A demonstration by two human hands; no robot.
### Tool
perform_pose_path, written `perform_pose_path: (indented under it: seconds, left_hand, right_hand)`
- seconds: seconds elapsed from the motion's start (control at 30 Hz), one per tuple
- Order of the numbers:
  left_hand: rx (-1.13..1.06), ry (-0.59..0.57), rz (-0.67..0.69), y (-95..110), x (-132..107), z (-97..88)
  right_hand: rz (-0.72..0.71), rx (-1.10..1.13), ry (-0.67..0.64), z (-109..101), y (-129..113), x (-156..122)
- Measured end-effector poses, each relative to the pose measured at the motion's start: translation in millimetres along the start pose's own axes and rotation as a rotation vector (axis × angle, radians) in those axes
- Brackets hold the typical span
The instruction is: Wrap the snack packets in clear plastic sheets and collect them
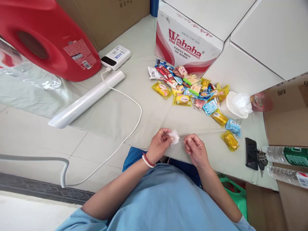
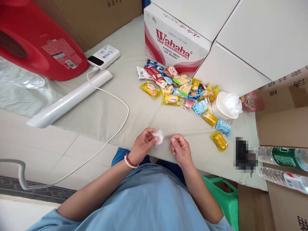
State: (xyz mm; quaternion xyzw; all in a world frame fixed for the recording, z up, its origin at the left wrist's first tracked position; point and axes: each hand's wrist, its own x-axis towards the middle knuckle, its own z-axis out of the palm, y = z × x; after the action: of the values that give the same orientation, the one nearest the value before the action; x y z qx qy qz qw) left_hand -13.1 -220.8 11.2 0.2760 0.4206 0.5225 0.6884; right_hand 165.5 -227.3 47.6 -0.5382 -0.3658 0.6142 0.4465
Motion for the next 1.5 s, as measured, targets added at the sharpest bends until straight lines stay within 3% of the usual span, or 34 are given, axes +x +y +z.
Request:
perform_pose_path:
  seconds: [0.13,0.37,0.43,0.53,0.6,0.87,1.0,1.17,1.23,1.33,1.4,1.5]
  left_hand:
    - [0.207,-0.033,0.097,-7,-6,3.0]
    - [0.21,0.061,0.145,6,-4,-7.5]
    - [0.162,0.086,0.073,12,-7,-5.0]
    - [0.149,-0.025,-0.111,18,-10,2.5]
    - [0.169,-0.082,-0.151,18,-12,7.2]
    - [0.233,-0.082,0.026,16,-12,2.8]
    - [0.143,-0.045,-0.022,25,-10,-9.7]
    - [-0.031,0.029,-0.101,30,-7,-19.7]
    - [0.056,0.059,-0.035,30,-8,-19.3]
    - [0.39,0.088,0.248,32,-10,-15.2]
    - [0.6,0.001,0.401,33,-12,-12.3]
    - [0.7,-0.091,0.419,31,-11,-11.4]
  right_hand:
    - [-0.051,-0.209,-0.068,7,1,1]
    - [-0.049,-0.073,0.033,-5,-2,6]
    - [-0.13,-0.124,0.027,-8,-2,3]
    - [-0.324,-0.298,-0.04,-8,0,-2]
    - [-0.387,-0.381,-0.103,-7,3,-5]
    - [-0.17,-0.239,-0.103,-3,7,2]
    - [-0.084,-0.028,0.02,-13,-10,5]
    - [0.126,0.196,0.009,-26,-25,3]
    - [0.166,0.23,0.012,-26,-24,1]
    - [0.183,0.218,-0.001,-22,-20,-2]
    - [0.185,0.191,-0.028,-20,-19,-3]
    - [0.171,0.156,-0.045,-18,-21,-1]
